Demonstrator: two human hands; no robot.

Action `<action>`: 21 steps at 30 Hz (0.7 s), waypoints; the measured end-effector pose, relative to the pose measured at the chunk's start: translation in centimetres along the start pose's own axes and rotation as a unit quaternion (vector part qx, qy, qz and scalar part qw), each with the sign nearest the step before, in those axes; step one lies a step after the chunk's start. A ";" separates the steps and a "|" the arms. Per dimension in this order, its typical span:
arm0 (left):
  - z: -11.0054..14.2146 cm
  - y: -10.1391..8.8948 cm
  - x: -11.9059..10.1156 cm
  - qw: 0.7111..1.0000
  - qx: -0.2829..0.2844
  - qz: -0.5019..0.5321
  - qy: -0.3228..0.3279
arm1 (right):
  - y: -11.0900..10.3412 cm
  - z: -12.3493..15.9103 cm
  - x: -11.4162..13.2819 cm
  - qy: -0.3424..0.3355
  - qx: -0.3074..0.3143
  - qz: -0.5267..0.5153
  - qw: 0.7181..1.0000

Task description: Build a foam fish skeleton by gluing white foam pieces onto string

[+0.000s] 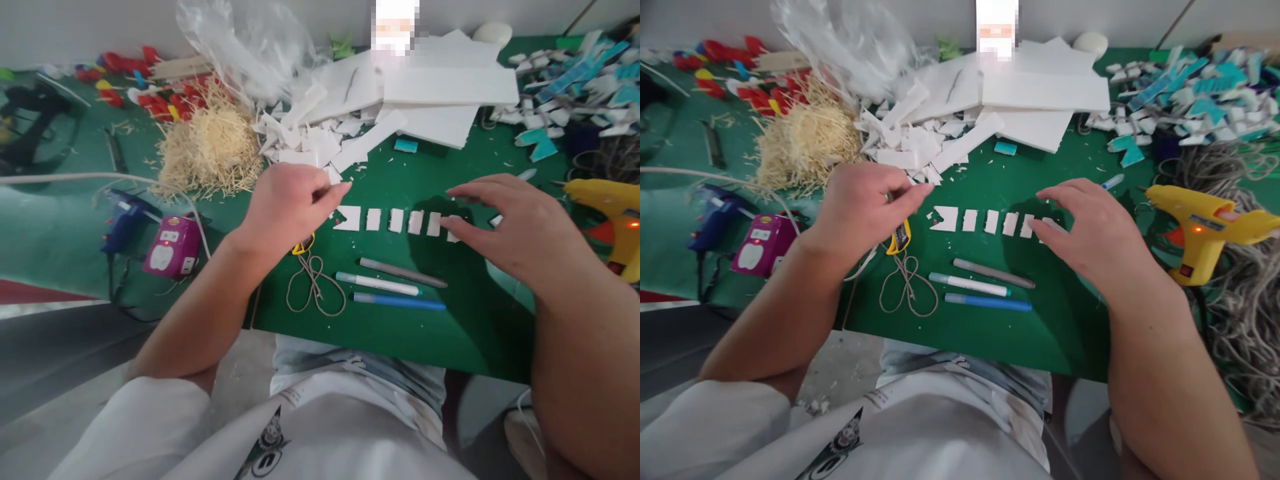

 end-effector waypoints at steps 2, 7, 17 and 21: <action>0.5 -1.9 0.2 0.998 -0.040 0.006 -0.039 | -0.5 0.1 0.0 0.067 -0.011 -0.023 0.997; 2.9 -4.2 -1.8 0.996 -0.056 -0.040 0.055 | -1.6 0.5 0.9 0.140 -0.052 -0.070 0.986; 11.1 -1.5 -3.8 0.983 0.093 -0.061 0.144 | -2.5 1.4 2.4 -0.006 -0.173 -0.040 0.984; 11.8 -0.6 -3.8 0.978 0.111 -0.029 0.175 | -2.6 1.7 2.6 -0.021 -0.179 -0.028 0.983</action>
Point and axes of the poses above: each hand's wrist, its own z-axis away from the middle knuckle, its own y-axis out of the palm, x = y × z, the point moved 7 cm from there along -z, towards the middle knuckle, and after that the axes turned 10 degrees about z, right-handed, at the moved point
